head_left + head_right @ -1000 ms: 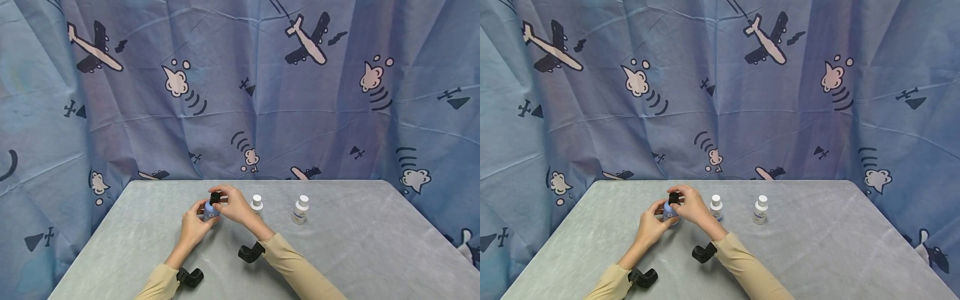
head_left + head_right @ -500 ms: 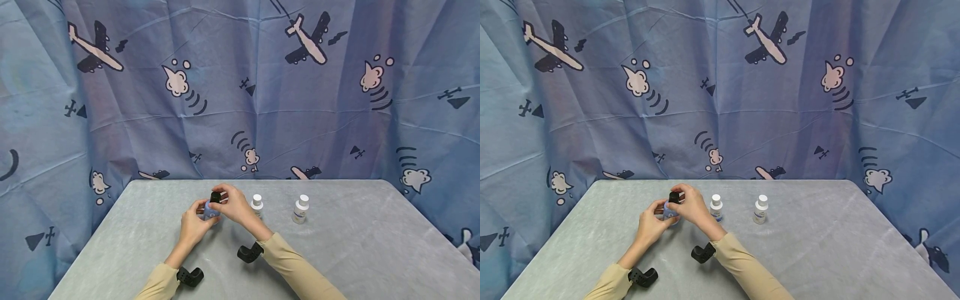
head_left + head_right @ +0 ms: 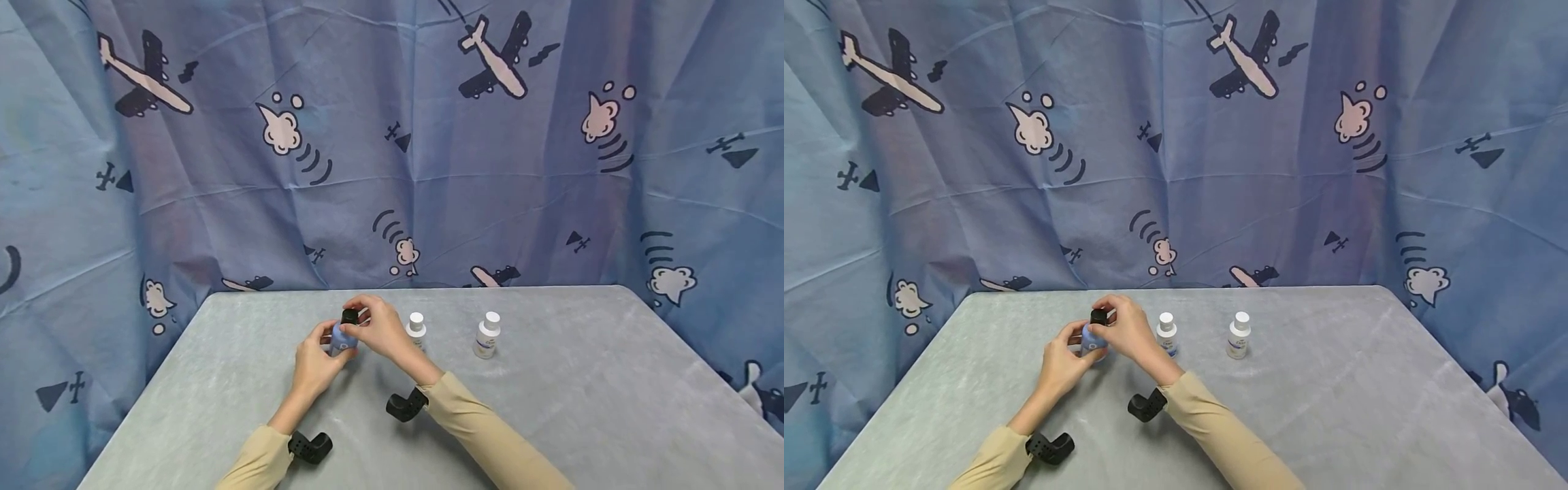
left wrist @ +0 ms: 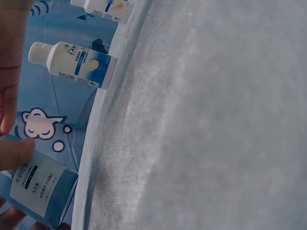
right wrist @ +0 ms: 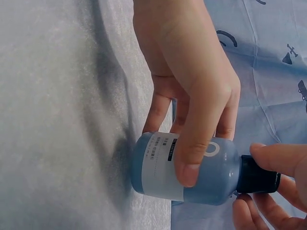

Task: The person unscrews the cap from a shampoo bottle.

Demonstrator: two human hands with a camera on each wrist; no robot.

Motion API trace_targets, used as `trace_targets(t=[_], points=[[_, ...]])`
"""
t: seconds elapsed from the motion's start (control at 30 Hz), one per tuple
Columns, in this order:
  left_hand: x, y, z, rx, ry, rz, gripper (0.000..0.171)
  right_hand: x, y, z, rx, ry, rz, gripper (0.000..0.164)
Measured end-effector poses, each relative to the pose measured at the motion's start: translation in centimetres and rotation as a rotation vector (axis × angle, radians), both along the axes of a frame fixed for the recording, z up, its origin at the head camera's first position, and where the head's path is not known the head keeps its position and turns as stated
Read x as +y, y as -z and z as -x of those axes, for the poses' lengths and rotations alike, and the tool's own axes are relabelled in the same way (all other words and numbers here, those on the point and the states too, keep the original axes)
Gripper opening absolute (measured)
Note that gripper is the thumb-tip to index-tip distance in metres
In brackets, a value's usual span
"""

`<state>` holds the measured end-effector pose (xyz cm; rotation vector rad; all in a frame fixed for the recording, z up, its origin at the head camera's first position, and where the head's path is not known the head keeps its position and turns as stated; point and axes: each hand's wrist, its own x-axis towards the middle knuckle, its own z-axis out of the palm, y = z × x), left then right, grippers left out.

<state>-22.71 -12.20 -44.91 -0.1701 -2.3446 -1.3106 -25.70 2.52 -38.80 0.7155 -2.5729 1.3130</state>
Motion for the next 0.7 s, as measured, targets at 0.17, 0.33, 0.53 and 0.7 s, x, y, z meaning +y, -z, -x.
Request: trace_targets(t=[0.17, 0.33, 0.53, 0.7], points=[[0.06, 0.0, 0.11, -0.001, -0.005, 0.002, 0.052, -0.01, -0.07, 0.11, 0.013, -0.029, -0.017, 0.032], [-0.13, 0.1, 0.02, -0.008, -0.003, 0.02, 0.052, -0.06, -0.14, 0.03, 0.01, -0.063, -0.023, 0.032], [-0.22, 0.21, 0.09, -0.02, 0.014, 0.012, 0.054, -0.05, -0.14, 0.03, -0.002, -0.122, 0.019, 0.032], [-0.29, 0.21, 0.09, -0.024, 0.013, 0.011, 0.055, 0.03, -0.02, 0.12, -0.032, -0.164, 0.034, 0.035]])
